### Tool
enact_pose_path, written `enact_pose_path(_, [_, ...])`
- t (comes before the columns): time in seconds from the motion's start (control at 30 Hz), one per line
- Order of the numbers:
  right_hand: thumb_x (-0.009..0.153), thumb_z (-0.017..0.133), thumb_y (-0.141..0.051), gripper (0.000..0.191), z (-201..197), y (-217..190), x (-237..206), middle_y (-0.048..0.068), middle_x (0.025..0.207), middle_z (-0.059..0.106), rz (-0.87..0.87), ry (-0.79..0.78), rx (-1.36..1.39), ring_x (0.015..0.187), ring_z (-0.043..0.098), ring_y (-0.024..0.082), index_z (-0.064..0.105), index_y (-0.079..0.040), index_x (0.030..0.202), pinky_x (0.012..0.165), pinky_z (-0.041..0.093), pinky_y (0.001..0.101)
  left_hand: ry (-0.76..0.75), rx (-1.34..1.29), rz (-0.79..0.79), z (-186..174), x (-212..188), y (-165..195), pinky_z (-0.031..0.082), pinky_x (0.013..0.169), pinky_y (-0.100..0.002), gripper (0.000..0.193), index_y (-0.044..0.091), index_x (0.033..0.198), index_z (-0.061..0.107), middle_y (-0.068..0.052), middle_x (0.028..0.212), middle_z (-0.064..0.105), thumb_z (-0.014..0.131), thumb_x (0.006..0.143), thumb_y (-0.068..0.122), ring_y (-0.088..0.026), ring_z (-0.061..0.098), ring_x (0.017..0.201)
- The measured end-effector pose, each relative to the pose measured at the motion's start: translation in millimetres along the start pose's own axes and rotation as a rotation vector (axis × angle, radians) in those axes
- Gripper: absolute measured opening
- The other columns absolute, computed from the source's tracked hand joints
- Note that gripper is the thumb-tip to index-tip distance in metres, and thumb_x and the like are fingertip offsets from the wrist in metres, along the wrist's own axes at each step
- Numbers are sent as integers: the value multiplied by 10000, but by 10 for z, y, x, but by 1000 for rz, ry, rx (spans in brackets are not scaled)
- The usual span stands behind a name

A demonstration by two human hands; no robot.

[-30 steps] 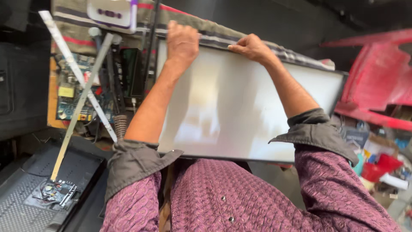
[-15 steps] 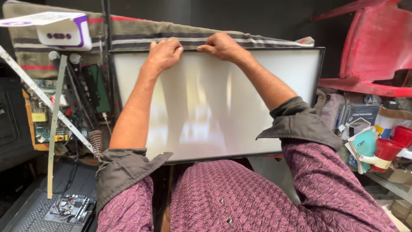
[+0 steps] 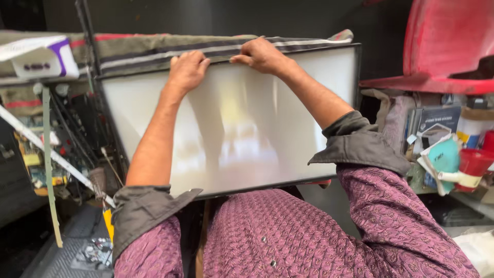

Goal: The person removes a screw from the back of a flat-screen TV, then wipes the screen surface with a cloth. The person retrieves a roll of black tape from a shelf and holds it near the TV.

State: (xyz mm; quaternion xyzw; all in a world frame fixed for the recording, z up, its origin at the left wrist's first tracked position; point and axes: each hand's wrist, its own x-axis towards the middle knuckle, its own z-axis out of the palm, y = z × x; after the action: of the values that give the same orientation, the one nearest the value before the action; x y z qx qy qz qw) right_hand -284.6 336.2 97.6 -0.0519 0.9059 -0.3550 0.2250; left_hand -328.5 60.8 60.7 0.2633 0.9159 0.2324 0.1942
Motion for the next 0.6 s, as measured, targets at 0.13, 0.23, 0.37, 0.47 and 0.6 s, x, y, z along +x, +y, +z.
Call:
enact_pose_path(0.13, [1033,687,-523,590,-231,190,-200,161,764,679,-168,153,-212,747,629,376,706,-6,751,664,489,493,-136,-48,-121,-75,38,173,410,883,-554,362,38,939,668,-134,1045,712,500,1073,329,-380,621,1039])
enact_pose_path(0.23, [1008,673,-529,536,-452,367,-398,154,749,674,-91,124,-177,744,628,370,728,-40,798,662,486,493,-15,-12,57,21,127,453,420,852,-588,405,46,949,682,-164,1030,697,503,1079,385,-409,608,1018])
enact_pose_path(0.37, [935,695,-541,513,-578,522,-534,174,741,665,160,-43,-74,712,633,377,713,-36,843,667,493,499,-64,-46,38,231,265,818,429,870,-569,387,48,921,678,-161,999,695,531,1064,377,-395,610,1002])
enact_pose_path(0.47, [952,707,-523,508,-523,569,-530,156,737,660,72,1,-47,696,628,361,708,-28,836,629,485,491,-48,-17,36,337,317,957,423,862,-556,354,47,924,674,-159,986,699,551,1061,349,-390,611,993])
enact_pose_path(0.6, [987,701,-519,550,-429,660,-537,152,716,659,-84,87,-95,695,625,387,702,-11,778,625,484,500,-74,20,16,353,349,985,403,865,-548,329,61,944,675,-142,978,709,551,1046,348,-377,617,989])
